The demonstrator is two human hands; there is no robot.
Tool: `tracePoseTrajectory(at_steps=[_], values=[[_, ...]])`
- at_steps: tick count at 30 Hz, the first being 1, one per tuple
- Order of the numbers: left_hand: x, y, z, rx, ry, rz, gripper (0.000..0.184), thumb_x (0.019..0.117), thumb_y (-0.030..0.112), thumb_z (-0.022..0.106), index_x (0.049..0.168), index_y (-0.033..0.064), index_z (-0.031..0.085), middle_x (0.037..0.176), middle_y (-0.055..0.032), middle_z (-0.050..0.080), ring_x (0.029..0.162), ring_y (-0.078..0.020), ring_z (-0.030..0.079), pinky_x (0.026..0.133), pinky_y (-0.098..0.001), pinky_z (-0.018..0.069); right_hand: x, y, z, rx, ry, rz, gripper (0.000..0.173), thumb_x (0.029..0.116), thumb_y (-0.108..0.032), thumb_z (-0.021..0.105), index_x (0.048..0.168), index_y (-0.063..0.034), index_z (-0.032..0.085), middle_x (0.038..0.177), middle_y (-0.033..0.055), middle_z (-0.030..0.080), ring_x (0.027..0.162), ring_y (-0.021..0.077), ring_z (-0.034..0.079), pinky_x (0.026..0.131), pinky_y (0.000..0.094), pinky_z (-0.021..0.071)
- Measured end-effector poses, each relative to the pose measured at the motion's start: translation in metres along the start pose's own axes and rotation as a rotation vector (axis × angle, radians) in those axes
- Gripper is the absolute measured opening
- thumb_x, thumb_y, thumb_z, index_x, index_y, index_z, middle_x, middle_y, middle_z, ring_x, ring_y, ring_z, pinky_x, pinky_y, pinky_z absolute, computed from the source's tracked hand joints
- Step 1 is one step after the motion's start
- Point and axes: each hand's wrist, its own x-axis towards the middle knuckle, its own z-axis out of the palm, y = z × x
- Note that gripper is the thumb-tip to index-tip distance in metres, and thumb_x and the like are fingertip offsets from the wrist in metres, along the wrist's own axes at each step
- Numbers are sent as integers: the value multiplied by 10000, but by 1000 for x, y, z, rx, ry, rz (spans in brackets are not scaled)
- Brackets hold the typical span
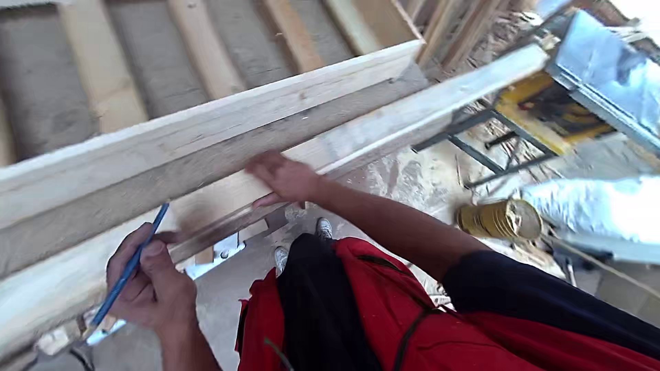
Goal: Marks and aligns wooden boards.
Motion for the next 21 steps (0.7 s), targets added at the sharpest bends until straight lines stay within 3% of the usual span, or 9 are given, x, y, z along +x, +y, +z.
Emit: tracePoseTrajectory(at_steps=[1,3,6,9,12,14,19,21], values=[[15,11,14,-26,-61,34,254,1058,272,569,1236,127,677,984,75,723,822,-76,699,741,-296,607,1,1,1,17,-10,-4,780,880,-703,628,1311,-52,628,1288,156,679,1259,313,620,1132,417,452],[44,26,49,-51,-302,75,247,1045,343,588,1141,153,714,984,80,691,799,-50,662,704,-264,586,3,5,6,47,0,-26,758,887,-686,635,1307,-56,625,1285,149,681,1258,305,622,1144,427,439],[86,37,129,-75,-669,119,281,1062,284,551,1093,46,697,990,-11,714,818,-68,680,734,-284,601,-4,6,9,111,80,-25,703,893,-620,667,1319,-61,651,1287,143,683,1256,313,606,1140,462,412],[115,33,216,-44,-945,66,273,1052,249,559,1110,7,670,890,-29,720,727,-59,678,659,-259,595,-13,3,-10,137,83,25,524,894,-513,719,1184,-78,731,1168,129,738,1159,319,670,1013,519,507],[128,11,277,63,-1206,-60,268,1046,306,571,1104,68,679,820,13,721,634,-54,640,579,-239,547,-17,7,-1,166,202,27,328,886,-426,756,969,-109,753,918,75,746,943,270,717,833,467,574],[133,0,297,137,-1329,-115,257,1045,306,575,1088,77,684,788,14,712,621,-66,636,577,-257,544,-17,10,1,171,273,48,240,870,-347,775,931,-115,762,902,62,747,926,256,713,808,426,569],[148,-3,309,225,-1427,-191,220,1033,287,586,1062,94,689,737,31,667,596,-55,587,541,-232,483,-5,14,22,252,162,32,610,779,-504,834,1228,-118,690,1142,102,702,1121,286,633,969,422,489],[162,1,312,357,-1378,-52,240,1035,296,570,1075,93,691,742,16,643,598,-70,581,545,-269,504,0,16,28,259,114,15,705,771,-539,823,1304,-120,630,1162,123,687,1142,303,622,1023,456,452]])
